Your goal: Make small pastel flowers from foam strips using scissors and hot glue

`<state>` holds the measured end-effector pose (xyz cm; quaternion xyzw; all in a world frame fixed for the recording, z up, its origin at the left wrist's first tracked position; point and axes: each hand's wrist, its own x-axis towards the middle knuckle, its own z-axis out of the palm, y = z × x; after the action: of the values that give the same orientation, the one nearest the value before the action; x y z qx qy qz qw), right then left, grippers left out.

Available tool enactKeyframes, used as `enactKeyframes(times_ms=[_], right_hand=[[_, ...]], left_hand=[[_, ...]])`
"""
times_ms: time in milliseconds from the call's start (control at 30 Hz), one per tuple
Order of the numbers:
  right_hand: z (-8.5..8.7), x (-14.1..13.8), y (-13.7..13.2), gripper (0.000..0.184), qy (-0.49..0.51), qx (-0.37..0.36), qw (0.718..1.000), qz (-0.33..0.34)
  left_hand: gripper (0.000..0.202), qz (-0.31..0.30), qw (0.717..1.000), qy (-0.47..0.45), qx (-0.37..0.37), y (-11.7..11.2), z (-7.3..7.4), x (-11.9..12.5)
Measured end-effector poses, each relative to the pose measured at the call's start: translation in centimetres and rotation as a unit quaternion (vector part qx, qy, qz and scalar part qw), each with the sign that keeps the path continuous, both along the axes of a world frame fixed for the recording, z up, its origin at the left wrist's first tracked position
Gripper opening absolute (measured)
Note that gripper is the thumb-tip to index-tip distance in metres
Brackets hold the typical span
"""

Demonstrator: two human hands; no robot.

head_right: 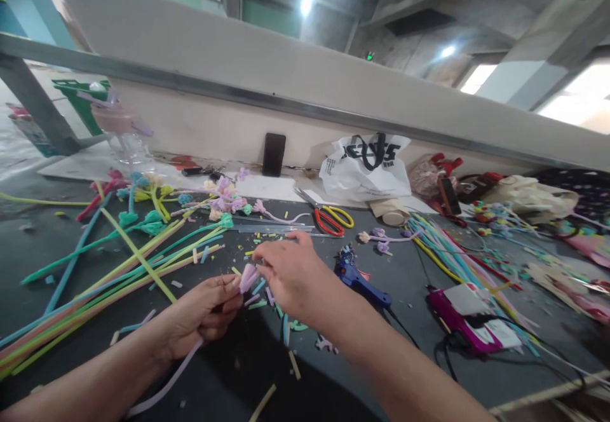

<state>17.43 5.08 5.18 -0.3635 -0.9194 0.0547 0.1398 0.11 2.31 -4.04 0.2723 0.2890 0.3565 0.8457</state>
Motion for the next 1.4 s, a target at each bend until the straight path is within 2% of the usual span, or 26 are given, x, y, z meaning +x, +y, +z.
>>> enactKeyframes(times_ms=[67,133,233,333,567,700,800,867,933,1033,1167,1400], right_hand=[[-0.5,0.4,0.0,0.014,0.061,-0.029,0.996,-0.053],[-1.2,0.5,0.0,0.023,0.112,-0.093,0.986,-0.082],[-2.2,0.4,-0.2,0.038,0.183,-0.224,0.954,-0.080],[-2.6,0.0,-0.3,0.041,0.227,-0.287,0.928,-0.075],[-2.5,-0.4,-0.2,0.030,0.208,-0.265,0.941,-0.044],[-2.6,-0.6,-0.2,0.019,0.179,-0.244,0.952,-0.050],[-2.9,-0.6,-0.1,0.013,0.183,-0.249,0.949,-0.057],[-3.2,-0.4,-0.1,0.012,0.194,-0.267,0.942,-0.064],[-3.3,-0.2,0.1,0.010,0.204,-0.288,0.932,-0.075],[-3.4,-0.1,0.3,0.010,0.222,-0.328,0.913,-0.097],[-3.9,-0.4,0.7,0.012,0.235,-0.367,0.892,-0.117],[-4.5,-1.1,1.1,0.013,0.215,-0.348,0.906,-0.112]], left_hand=[[0.025,0.000,1.000,-0.012,-0.004,0.0,0.0,-0.1],[0.023,-0.003,1.000,-0.022,-0.003,0.0,0.0,-0.2],[0.020,-0.015,1.000,-0.024,0.002,0.0,0.0,-0.2],[0.020,-0.033,0.999,-0.021,0.010,-0.1,0.0,-0.2],[0.020,-0.057,0.998,-0.008,0.017,-0.1,0.1,-0.2],[0.020,-0.061,0.998,-0.006,0.014,-0.1,0.2,-0.3],[0.022,-0.060,0.998,0.010,0.014,-0.1,0.4,-0.2],[0.025,-0.044,0.998,0.040,0.020,-0.2,0.8,-0.1],[0.028,0.006,0.995,0.091,0.040,-0.3,1.1,0.2],[0.030,0.076,0.975,0.179,0.106,-0.4,1.3,0.5],[0.033,0.072,0.955,0.232,0.171,-0.2,0.7,0.8],[0.030,0.083,0.956,0.246,0.139,-0.1,0.4,1.0]])
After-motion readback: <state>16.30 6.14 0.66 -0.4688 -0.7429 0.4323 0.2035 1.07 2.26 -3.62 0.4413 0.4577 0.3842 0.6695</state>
